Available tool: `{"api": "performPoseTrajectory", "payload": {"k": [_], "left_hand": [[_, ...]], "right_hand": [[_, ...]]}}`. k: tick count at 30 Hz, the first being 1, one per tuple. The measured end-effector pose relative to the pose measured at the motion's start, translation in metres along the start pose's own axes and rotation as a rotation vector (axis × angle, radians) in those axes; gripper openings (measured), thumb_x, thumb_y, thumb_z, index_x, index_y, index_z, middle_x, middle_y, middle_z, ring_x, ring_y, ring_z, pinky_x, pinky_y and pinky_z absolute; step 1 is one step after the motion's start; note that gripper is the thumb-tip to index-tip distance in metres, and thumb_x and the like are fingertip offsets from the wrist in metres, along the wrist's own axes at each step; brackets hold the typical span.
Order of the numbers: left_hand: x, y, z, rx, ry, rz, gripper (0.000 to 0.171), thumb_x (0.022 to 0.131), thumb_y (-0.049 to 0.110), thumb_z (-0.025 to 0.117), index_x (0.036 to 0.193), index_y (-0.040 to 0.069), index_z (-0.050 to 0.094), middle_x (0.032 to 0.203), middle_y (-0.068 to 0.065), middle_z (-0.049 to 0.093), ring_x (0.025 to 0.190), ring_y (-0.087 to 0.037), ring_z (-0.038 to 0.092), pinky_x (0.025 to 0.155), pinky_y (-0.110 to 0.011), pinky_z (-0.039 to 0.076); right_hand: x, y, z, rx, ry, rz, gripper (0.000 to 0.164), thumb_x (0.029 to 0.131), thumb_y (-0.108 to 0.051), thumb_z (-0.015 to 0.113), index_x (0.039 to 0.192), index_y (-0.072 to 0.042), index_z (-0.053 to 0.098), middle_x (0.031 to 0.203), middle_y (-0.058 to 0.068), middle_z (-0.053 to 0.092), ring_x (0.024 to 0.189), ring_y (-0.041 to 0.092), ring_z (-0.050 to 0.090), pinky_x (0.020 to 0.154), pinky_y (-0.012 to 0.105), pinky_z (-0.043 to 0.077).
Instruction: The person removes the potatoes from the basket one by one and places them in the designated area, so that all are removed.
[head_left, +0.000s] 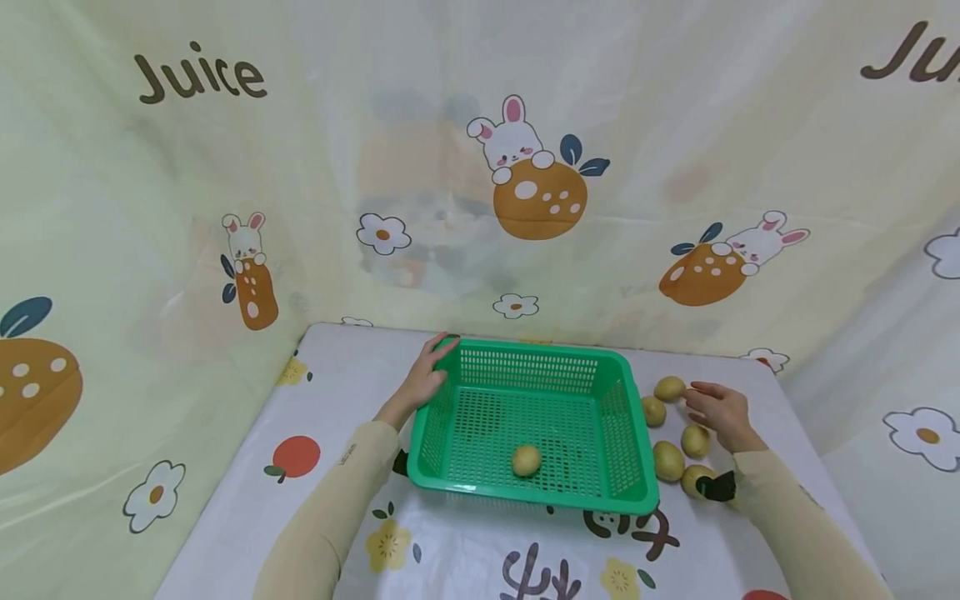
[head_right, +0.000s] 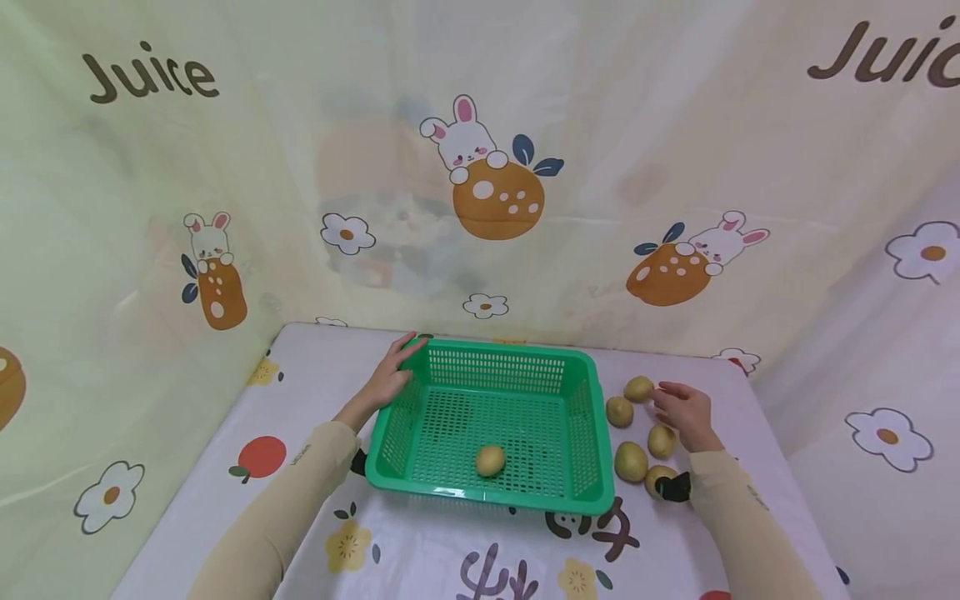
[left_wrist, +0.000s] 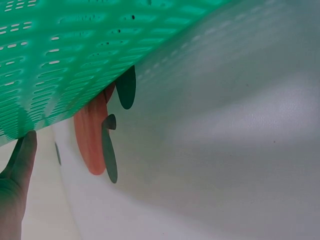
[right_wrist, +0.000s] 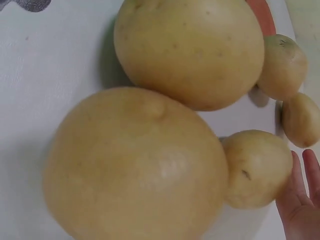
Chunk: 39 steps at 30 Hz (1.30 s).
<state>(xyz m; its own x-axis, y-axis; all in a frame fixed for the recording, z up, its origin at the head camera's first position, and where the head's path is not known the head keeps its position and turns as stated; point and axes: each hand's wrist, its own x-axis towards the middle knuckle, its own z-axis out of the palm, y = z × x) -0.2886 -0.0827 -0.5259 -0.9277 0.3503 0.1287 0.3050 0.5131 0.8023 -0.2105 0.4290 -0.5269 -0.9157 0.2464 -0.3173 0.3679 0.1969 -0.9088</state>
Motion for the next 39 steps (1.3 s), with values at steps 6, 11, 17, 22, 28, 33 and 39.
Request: {"api": "performPoseTrajectory", "payload": {"k": [6, 11, 17, 22, 28, 33, 39], "left_hand": [[0.0, 0.0, -0.001, -0.001, -0.008, -0.002, 0.071, 0.084, -0.004, 0.043, 0.153, 0.01, 0.037, 0.162, -0.011, 0.018, 0.148, -0.034, 0.017, 0.114, -0.056, 0.022], [0.0, -0.001, 0.0, -0.006, -0.002, 0.001, 0.07, 0.083, -0.005, 0.043, 0.152, 0.007, 0.037, 0.162, -0.012, 0.018, 0.148, -0.035, 0.016, 0.114, -0.057, 0.022], [-0.001, 0.0, 0.0, -0.009, 0.009, 0.01, 0.07, 0.083, -0.005, 0.042, 0.152, 0.005, 0.038, 0.161, -0.016, 0.019, 0.148, -0.036, 0.017, 0.114, -0.058, 0.022], [0.0, 0.0, 0.0, -0.005, 0.005, 0.01, 0.07, 0.083, -0.005, 0.043, 0.152, 0.005, 0.037, 0.161, -0.014, 0.019, 0.148, -0.036, 0.017, 0.114, -0.057, 0.021], [-0.001, 0.001, -0.001, -0.007, 0.008, 0.018, 0.07, 0.083, -0.005, 0.042, 0.152, 0.005, 0.038, 0.161, -0.016, 0.02, 0.147, -0.036, 0.017, 0.114, -0.058, 0.021], [-0.001, 0.001, 0.0, -0.01, 0.01, 0.019, 0.07, 0.082, -0.005, 0.042, 0.151, 0.004, 0.038, 0.161, -0.016, 0.02, 0.147, -0.037, 0.018, 0.114, -0.058, 0.022], [-0.001, 0.001, 0.001, -0.038, -0.001, 0.007, 0.07, 0.083, -0.005, 0.042, 0.152, 0.004, 0.037, 0.162, -0.013, 0.018, 0.148, -0.037, 0.015, 0.114, -0.06, 0.02]], "right_hand": [[0.0, -0.008, 0.001, -0.005, 0.018, -0.046, 0.063, 0.097, -0.024, 0.062, 0.143, 0.011, 0.039, 0.084, -0.021, 0.061, 0.083, -0.001, 0.065, 0.086, 0.034, 0.055], [-0.005, -0.022, 0.01, -0.001, -0.089, -0.124, 0.056, 0.096, -0.027, 0.064, 0.138, 0.006, 0.048, 0.09, -0.021, 0.066, 0.089, 0.001, 0.067, 0.086, 0.034, 0.055], [-0.011, -0.047, 0.024, -0.028, -0.309, -0.188, 0.054, 0.1, -0.026, 0.057, 0.141, 0.008, 0.045, 0.104, -0.013, 0.07, 0.097, 0.006, 0.068, 0.093, 0.044, 0.051], [-0.011, -0.055, 0.039, -0.097, -0.362, -0.25, 0.06, 0.101, -0.03, 0.055, 0.144, 0.009, 0.04, 0.137, 0.023, 0.055, 0.105, 0.011, 0.067, 0.095, 0.053, 0.046], [-0.02, -0.072, 0.054, -0.12, -0.24, -0.283, 0.056, 0.1, -0.03, 0.057, 0.141, 0.007, 0.047, 0.138, 0.029, 0.05, 0.108, 0.018, 0.067, 0.088, 0.037, 0.054], [-0.024, -0.081, 0.064, -0.029, -0.259, -0.295, 0.055, 0.1, -0.025, 0.057, 0.141, 0.01, 0.045, 0.136, 0.028, 0.053, 0.105, 0.017, 0.068, 0.089, 0.036, 0.053], [-0.028, -0.09, 0.084, -0.023, -0.381, -0.291, 0.056, 0.099, -0.025, 0.06, 0.141, 0.01, 0.046, 0.137, 0.03, 0.052, 0.115, 0.028, 0.064, 0.095, 0.047, 0.049]]}}
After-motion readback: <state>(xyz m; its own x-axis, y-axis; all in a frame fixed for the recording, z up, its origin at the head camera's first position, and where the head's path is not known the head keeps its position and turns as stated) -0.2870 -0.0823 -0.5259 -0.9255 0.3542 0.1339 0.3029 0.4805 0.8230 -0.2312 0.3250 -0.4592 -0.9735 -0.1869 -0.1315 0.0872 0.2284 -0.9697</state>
